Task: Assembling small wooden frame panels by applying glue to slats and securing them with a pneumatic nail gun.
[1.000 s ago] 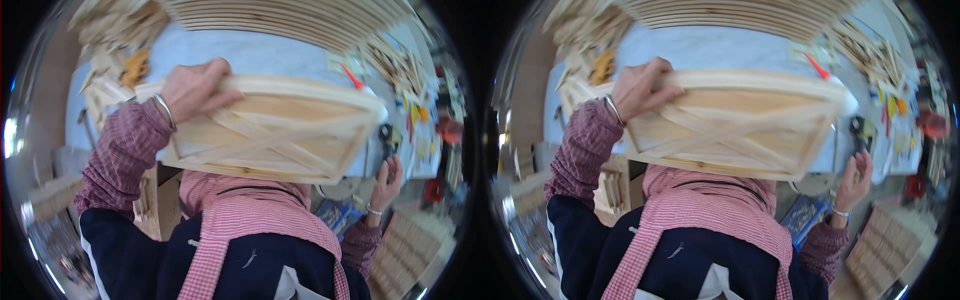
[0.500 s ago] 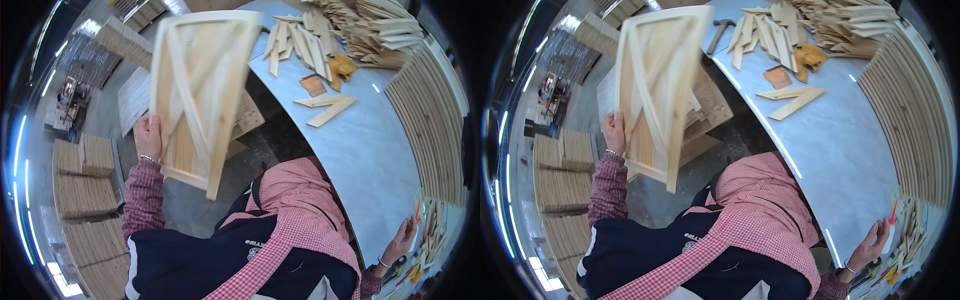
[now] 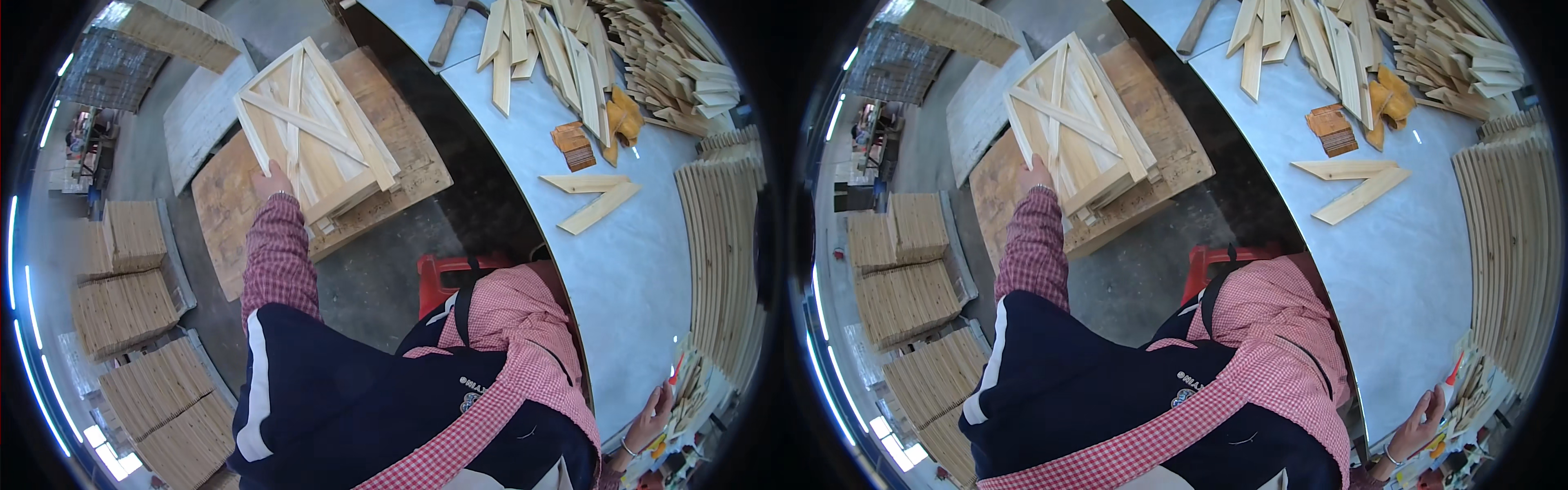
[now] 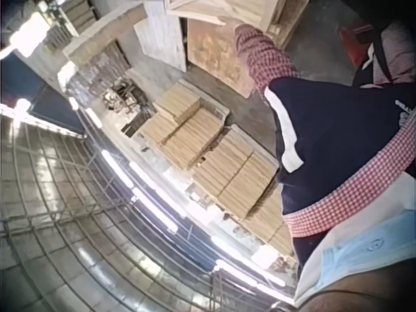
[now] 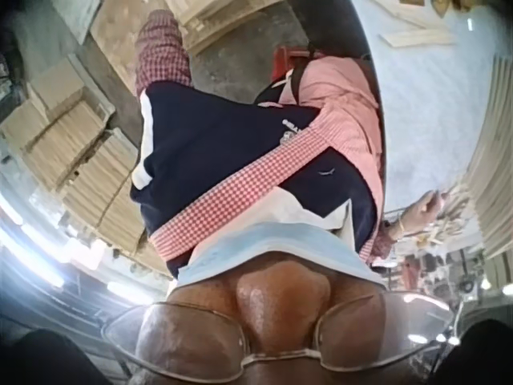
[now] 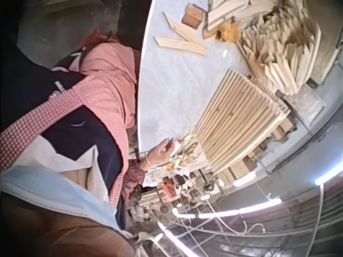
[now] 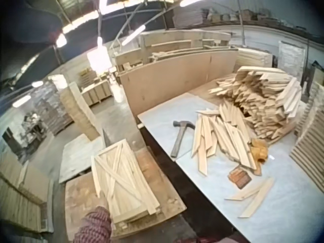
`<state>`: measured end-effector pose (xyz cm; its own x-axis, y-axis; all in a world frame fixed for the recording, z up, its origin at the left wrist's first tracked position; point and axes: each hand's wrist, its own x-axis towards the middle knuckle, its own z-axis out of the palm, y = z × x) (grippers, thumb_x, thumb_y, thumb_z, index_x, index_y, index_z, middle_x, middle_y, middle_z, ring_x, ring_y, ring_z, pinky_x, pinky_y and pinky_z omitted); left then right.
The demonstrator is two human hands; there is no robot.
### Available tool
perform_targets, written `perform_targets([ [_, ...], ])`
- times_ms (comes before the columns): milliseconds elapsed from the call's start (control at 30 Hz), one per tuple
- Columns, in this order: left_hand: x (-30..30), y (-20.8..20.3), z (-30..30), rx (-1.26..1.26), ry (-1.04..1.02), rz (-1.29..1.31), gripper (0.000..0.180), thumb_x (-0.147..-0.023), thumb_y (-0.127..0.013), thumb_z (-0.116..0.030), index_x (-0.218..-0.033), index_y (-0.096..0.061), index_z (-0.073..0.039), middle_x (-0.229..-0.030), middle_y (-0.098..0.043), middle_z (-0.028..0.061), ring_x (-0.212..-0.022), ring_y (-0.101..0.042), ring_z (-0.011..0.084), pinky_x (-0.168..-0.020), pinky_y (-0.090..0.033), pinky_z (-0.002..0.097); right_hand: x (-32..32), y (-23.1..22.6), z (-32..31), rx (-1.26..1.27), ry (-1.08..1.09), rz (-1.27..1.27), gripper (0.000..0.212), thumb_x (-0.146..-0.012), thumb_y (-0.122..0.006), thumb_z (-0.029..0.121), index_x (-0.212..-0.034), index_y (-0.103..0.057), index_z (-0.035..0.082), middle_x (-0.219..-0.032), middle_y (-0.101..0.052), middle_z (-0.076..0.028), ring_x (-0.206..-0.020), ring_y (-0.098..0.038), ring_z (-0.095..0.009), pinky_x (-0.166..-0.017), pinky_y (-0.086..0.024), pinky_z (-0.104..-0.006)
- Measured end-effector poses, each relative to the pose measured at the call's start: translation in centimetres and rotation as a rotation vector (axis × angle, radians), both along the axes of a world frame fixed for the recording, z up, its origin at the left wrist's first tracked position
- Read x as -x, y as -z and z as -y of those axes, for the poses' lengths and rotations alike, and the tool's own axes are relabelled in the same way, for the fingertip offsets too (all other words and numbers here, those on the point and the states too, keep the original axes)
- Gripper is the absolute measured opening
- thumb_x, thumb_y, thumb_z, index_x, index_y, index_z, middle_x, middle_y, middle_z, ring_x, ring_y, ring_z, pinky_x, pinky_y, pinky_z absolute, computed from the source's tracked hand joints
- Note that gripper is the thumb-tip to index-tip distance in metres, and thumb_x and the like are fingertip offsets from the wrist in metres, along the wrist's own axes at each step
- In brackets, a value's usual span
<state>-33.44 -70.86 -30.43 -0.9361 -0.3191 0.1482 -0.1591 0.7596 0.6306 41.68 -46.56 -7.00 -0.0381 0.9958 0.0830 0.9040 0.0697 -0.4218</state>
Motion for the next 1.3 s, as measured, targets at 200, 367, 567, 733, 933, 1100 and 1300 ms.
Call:
perform_targets([
  [200, 1.6, 3.7, -2.3, 0.024, -0.016, -0.031, 0.044, -0.079, -0.063, -0.036, -0.094, -0.058, 0.005, -0.087, -0.064, 0.0217, -0.082, -0.062, 0.0336, -0.076, -0.047, 0.0403, 1.4, -0.6, 0.4, 0.015, -0.021, 0.032, 0.027, -0.093, -0.053, 0.013, -0.114, -0.056, -0.003, -0.105, -0.062, -0.011, -0.091, -0.058, -0.016, -0.083, -0.045, -0.0273],
  [367, 2.1, 4.4, -2.2, -0.052, -0.032, 0.077, 0.048, -0.077, -0.063, -0.038, -0.099, -0.055, 0.003, -0.091, -0.062, 0.0253, -0.086, -0.060, 0.0394, -0.078, -0.046, 0.0477, 2.0, -0.7, 0.2, 0.043, -0.014, 0.071, 0.027, -0.093, -0.053, 0.015, -0.113, -0.057, -0.003, -0.104, -0.062, -0.010, -0.091, -0.058, -0.016, -0.082, -0.044, -0.0272],
  [567, 2.3, 2.0, -1.4, 0.210, -0.085, 0.108, 0.046, -0.079, -0.062, -0.037, -0.100, -0.056, 0.003, -0.099, -0.059, 0.0228, -0.097, -0.057, 0.0347, -0.082, -0.044, 0.0472, 3.1, 0.5, -0.7, 0.076, -0.049, 0.096, 0.026, -0.092, -0.054, 0.014, -0.112, -0.058, -0.002, -0.099, -0.063, -0.010, -0.086, -0.058, -0.015, -0.079, -0.045, -0.0269],
  [733, 0.6, 0.1, -4.1, 0.508, -0.104, -0.034, 0.039, -0.080, -0.060, -0.033, -0.100, -0.061, -0.001, -0.098, -0.062, 0.0189, -0.096, -0.058, 0.0336, -0.083, -0.045, 0.0451, 0.8, -0.5, -0.9, 0.037, -0.016, 0.107, 0.027, -0.092, -0.054, 0.015, -0.113, -0.057, -0.003, -0.100, -0.064, -0.012, -0.088, -0.059, -0.016, -0.081, -0.045, -0.0277],
  [933, -6.5, -2.8, -14.6, 0.633, 1.402, -0.667, 0.023, -0.087, -0.051, -0.021, -0.105, -0.062, -0.011, -0.105, -0.059, 0.0056, -0.105, -0.051, 0.0272, -0.095, -0.035, 0.0425, -4.6, -3.9, -4.1, -0.060, 0.027, 0.147, 0.030, -0.093, -0.051, 0.016, -0.116, -0.055, -0.003, -0.107, -0.062, -0.013, -0.100, -0.058, -0.021, -0.088, -0.044, -0.0306],
  [1100, -7.6, 6.0, -12.9, 0.908, 1.783, 0.045, 0.047, -0.079, -0.058, -0.048, -0.102, -0.067, -0.008, -0.120, -0.057, 0.0143, -0.119, -0.044, 0.0370, -0.107, -0.025, 0.0478, -3.9, -7.3, -9.3, -0.420, 0.024, 0.284, 0.021, -0.083, -0.058, 0.009, -0.102, -0.058, 0.001, -0.089, -0.060, -0.012, -0.081, -0.059, -0.026, -0.074, -0.046, -0.0341],
  [1300, -8.3, 3.1, -15.3, 1.460, 1.758, 0.316, 0.044, -0.085, -0.042, -0.044, -0.114, -0.063, -0.018, -0.119, -0.059, 0.0097, -0.121, -0.046, 0.0327, -0.113, -0.004, 0.0502, -4.8, -13.7, -13.0, -0.756, 0.074, 0.512, 0.037, -0.075, -0.066, 0.014, -0.109, -0.055, 0.004, -0.098, -0.057, -0.014, -0.094, -0.056, -0.030, -0.081, -0.045, -0.0371],
])
